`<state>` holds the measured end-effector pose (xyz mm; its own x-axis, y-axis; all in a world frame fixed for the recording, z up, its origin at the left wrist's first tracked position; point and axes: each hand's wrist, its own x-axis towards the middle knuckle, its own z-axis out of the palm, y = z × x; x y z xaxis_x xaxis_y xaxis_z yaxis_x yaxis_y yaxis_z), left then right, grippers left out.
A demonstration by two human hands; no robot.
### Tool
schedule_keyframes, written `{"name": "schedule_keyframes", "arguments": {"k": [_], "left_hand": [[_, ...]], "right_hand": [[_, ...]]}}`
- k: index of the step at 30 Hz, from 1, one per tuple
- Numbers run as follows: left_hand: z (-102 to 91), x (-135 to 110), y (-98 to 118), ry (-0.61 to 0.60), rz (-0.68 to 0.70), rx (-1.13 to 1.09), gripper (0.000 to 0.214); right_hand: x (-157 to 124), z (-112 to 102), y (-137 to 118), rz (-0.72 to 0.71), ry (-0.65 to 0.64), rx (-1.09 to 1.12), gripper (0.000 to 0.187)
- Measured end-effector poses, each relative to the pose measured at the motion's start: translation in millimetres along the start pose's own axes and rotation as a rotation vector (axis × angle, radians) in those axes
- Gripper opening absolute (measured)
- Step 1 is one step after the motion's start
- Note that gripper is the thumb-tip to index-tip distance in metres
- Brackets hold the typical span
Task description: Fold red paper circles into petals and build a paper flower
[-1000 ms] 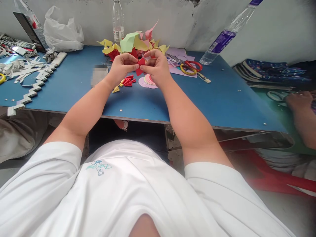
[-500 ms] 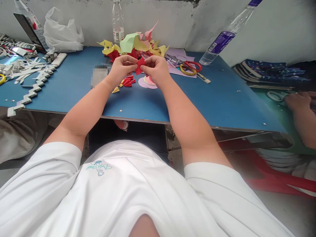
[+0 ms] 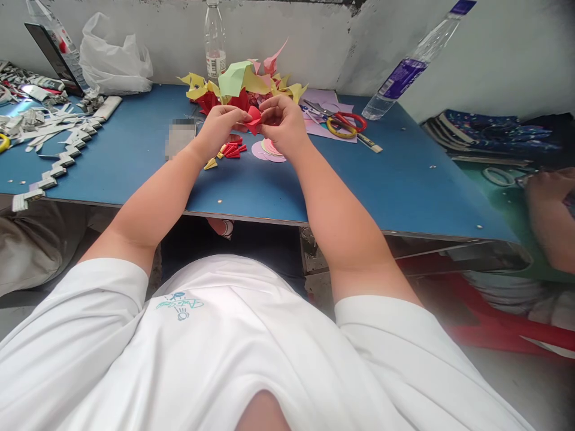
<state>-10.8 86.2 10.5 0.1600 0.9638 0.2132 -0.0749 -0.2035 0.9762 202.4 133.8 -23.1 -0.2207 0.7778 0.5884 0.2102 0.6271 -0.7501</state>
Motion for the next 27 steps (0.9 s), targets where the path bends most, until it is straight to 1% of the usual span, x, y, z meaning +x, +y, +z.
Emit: {"name": "schedule_keyframes", "arguments": {"k": [2, 4, 6, 9, 11, 13, 16, 18, 20, 22, 25, 27], "left_hand": [[0.2, -3.6, 2.5, -0.005, -0.009, 0.007, 0.023], [0.9, -6.8, 4.6, -0.015, -0.043, 0.006, 0.025], [2.0, -8.7, 6.4, -0.015, -0.069, 0.002, 0.026], [2.8, -9.2, 8.3, -0.013, -0.09, 0.001, 0.03], [2.0, -8.2, 8.4, -0.041, -0.11, -0.003, 0.032], [0.7, -6.2, 6.9, -0.064, -0.132, -0.006, 0.028], [-0.7, -2.4, 2.2, -0.044, -0.13, 0.001, 0.031], [-0.7, -0.5, -1.2, -0.004, -0.089, 0.012, 0.032], [-0.3, 0.3, -3.3, 0.028, -0.057, 0.023, 0.033], [0.1, -0.1, -3.8, 0.02, -0.059, 0.014, 0.033], [0.7, -2.3, -2.3, -0.018, -0.079, -0.013, 0.032], [1.2, -4.3, -0.6, -0.01, -0.083, -0.028, 0.031]], "right_hand": [[-2.4, 1.6, -8.5, -0.006, -0.014, -0.011, 0.061], [-2.8, 2.6, -9.6, -0.01, -0.016, -0.008, 0.06], [-1.6, 2.8, -4.6, 0.003, 0.018, 0.006, 0.059], [1.2, 2.0, 5.6, 0.073, 0.082, 0.022, 0.06], [1.8, 0.8, 8.8, 0.139, 0.055, 0.032, 0.059], [1.0, -0.6, 8.0, 0.203, -0.004, 0.058, 0.058], [-1.3, -1.9, 4.0, 0.256, -0.043, 0.139, 0.059], [-2.1, -1.6, 2.8, 0.238, -0.027, 0.176, 0.07], [-2.2, -0.4, 3.1, 0.177, -0.029, 0.163, 0.082], [-2.0, 1.0, 3.5, 0.113, -0.041, 0.128, 0.092], [-2.2, 2.0, 2.1, 0.079, -0.028, 0.106, 0.1], [-2.3, 1.6, 0.6, 0.082, -0.003, 0.103, 0.101]]}}
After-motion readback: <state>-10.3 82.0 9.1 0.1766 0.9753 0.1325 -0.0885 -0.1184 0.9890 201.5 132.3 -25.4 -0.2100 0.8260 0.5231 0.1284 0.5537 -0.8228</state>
